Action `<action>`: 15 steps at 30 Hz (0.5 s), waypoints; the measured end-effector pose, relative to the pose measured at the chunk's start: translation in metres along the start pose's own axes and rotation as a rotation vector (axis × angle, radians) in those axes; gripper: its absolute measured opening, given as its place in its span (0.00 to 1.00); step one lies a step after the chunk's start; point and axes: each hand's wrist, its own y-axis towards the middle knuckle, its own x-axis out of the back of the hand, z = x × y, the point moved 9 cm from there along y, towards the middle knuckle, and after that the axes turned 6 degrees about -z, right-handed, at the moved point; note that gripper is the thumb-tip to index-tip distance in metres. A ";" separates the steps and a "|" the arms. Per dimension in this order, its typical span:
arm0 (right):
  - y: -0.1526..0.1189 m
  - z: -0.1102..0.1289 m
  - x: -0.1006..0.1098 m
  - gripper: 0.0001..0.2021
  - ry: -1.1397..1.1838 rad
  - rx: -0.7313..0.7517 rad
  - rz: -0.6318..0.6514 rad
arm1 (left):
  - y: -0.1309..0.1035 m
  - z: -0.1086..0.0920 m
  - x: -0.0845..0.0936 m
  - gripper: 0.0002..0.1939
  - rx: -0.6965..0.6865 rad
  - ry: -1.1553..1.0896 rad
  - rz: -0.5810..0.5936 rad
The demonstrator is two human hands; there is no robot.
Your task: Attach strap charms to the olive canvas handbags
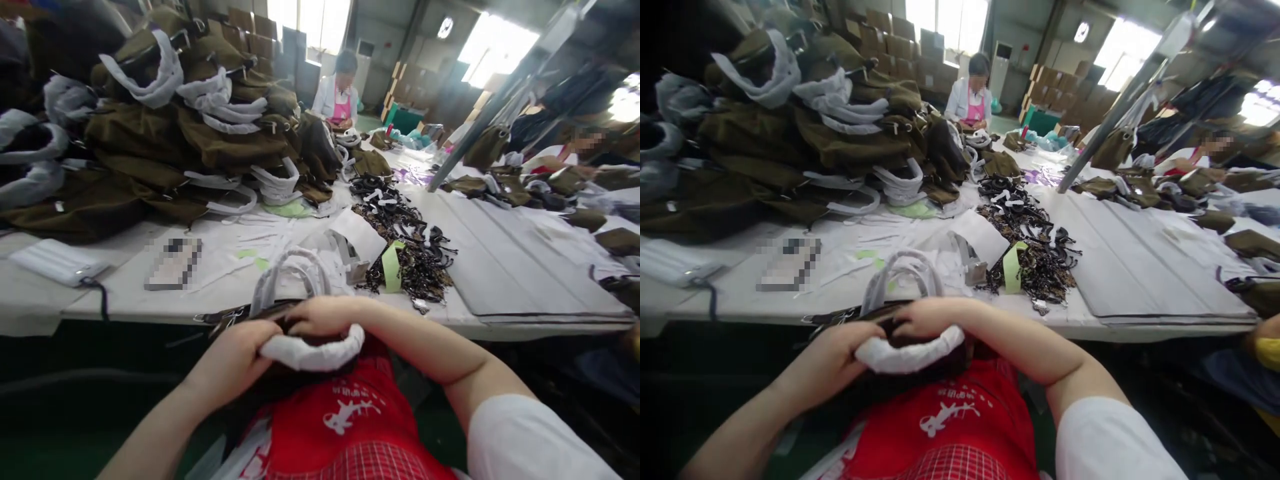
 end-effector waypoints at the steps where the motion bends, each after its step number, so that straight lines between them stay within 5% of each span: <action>1: -0.003 -0.006 0.019 0.11 0.012 0.009 -0.054 | 0.005 0.016 0.006 0.10 0.070 0.009 -0.045; 4: -0.029 -0.051 0.099 0.14 0.089 -0.122 -0.599 | 0.012 0.050 0.018 0.10 0.203 0.035 -0.199; 6: -0.048 -0.083 0.112 0.14 0.028 -0.247 -0.691 | 0.010 0.061 0.029 0.14 0.255 0.082 -0.380; 9: -0.063 -0.118 0.084 0.18 -0.116 -0.393 -0.499 | -0.001 0.076 0.039 0.25 0.339 0.133 -0.619; 12: -0.068 -0.131 0.041 0.29 -0.132 -0.399 -0.270 | -0.011 0.107 0.029 0.39 0.519 0.042 -0.588; 15: -0.068 -0.131 0.021 0.39 -0.114 -0.402 -0.220 | -0.029 0.134 0.023 0.48 0.644 -0.132 -0.586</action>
